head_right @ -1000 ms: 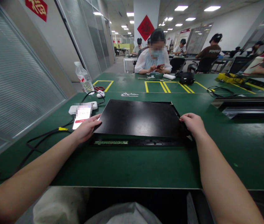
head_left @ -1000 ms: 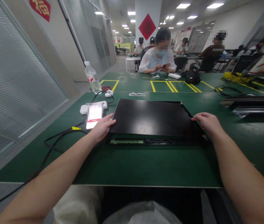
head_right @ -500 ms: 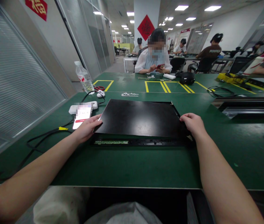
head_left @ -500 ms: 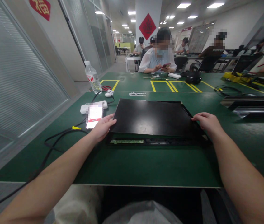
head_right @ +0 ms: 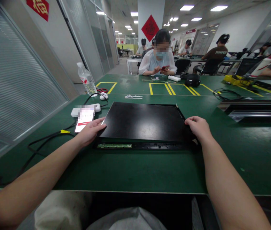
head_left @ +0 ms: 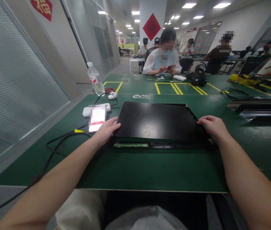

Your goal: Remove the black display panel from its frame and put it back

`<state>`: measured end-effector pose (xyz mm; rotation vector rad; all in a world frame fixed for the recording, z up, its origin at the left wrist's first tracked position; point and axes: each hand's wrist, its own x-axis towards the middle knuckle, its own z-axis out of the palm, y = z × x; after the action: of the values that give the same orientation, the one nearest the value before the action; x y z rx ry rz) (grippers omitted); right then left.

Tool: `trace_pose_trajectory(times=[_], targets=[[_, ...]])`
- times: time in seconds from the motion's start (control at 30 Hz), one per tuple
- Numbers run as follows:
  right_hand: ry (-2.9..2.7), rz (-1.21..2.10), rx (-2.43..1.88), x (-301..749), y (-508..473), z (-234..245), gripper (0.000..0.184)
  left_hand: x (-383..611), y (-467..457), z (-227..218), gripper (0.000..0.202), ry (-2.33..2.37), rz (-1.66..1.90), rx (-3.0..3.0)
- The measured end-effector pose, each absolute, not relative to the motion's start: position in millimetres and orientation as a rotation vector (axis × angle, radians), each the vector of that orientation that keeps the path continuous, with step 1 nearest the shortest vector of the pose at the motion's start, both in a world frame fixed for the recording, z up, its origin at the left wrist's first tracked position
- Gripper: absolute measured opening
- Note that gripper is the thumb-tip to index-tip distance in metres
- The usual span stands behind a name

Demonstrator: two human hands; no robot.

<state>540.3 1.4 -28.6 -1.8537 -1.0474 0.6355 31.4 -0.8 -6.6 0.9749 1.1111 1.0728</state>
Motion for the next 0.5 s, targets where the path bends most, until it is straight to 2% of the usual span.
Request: trace_pose_trajectory(times=[0.2,0.5], targets=[[-1.116,0.492,-1.994,524.6,-5.5,-15.8,0.008,29.6,1.3,-10.6,0.068,1.092,1.08,0.967],[-1.115,0.495,-2.014,515.8,-10.5,-6.0,0.006,31.4,0.7,-9.0,0.057,1.134,1.097,0.951]])
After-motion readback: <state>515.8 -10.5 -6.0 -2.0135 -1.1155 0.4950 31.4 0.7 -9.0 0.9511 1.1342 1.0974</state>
